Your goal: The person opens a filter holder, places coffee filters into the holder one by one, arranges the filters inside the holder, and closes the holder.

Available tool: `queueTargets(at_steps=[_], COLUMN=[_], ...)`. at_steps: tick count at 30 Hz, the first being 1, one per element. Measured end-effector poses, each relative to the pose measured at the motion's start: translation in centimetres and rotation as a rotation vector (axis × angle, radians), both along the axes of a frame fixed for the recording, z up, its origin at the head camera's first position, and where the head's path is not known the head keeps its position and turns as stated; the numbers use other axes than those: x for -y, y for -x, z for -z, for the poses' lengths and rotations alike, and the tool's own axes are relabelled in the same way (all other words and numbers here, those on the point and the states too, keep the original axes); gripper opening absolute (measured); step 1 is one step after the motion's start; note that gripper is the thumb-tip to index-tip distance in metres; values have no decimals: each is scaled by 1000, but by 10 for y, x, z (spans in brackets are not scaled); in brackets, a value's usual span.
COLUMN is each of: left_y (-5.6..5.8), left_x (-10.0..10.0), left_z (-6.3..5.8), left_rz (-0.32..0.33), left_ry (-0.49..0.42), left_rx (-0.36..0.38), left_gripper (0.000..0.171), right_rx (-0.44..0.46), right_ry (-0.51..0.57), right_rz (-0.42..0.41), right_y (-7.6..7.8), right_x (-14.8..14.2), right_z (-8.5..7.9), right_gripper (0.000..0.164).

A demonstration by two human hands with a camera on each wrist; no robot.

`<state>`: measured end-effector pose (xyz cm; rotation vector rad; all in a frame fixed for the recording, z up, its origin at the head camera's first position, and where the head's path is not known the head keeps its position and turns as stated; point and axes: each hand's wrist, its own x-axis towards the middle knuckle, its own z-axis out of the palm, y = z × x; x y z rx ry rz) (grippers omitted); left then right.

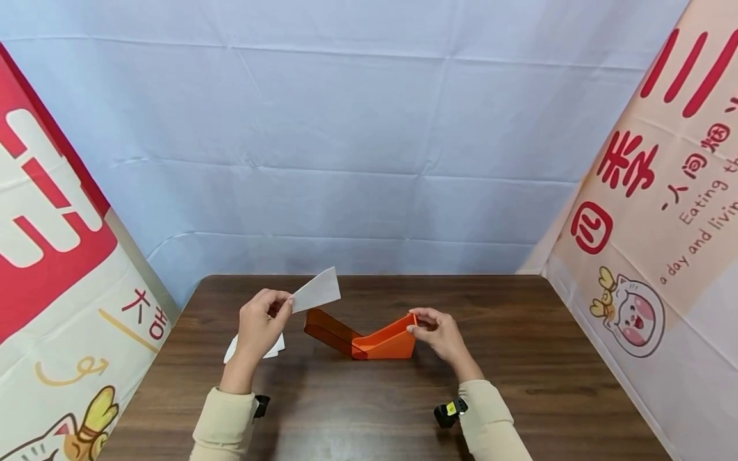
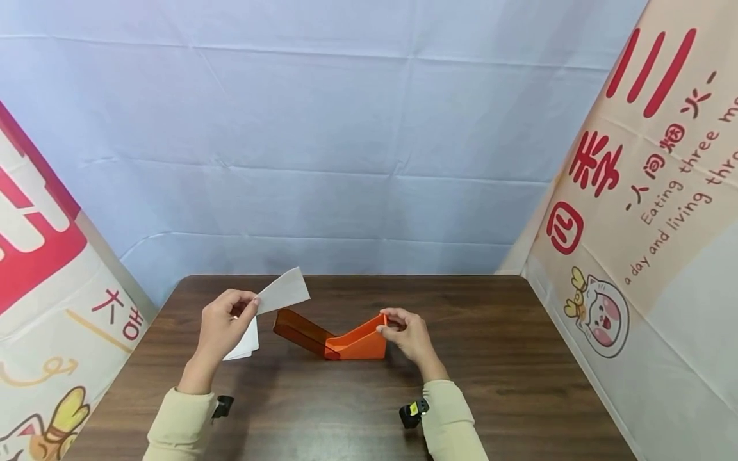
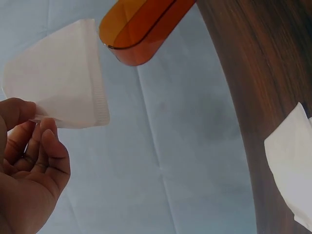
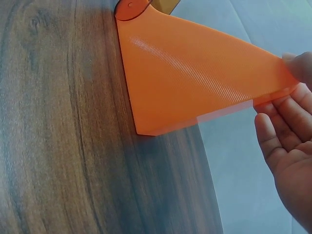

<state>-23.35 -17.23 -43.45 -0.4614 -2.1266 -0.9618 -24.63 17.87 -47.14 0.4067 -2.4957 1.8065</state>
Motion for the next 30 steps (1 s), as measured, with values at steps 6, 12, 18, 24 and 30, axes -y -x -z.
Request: queueTargets(at_steps=[6, 12, 18, 24, 30], left_y=[1, 0, 2, 3, 4], left_x=[-7, -9, -10, -17, -27], left_z=[-2, 2, 2, 2, 4], left_rz=[24, 44, 62, 95, 143], left_ry=[0, 6, 5, -12, -41], left_rx=[27, 47, 32, -4, -17], left_gripper=[4, 4, 4, 10, 13], right_rx=[1, 16, 7, 7, -11], right_ry=[6, 6, -1, -2, -1], right_rz=[15, 23, 20, 23, 9], right_y=[0, -2, -2, -3, -2], right_x=[0, 1, 1, 1, 1], right_z=[-1, 1, 1, 1, 0], right_gripper=[34, 34, 34, 34, 34])
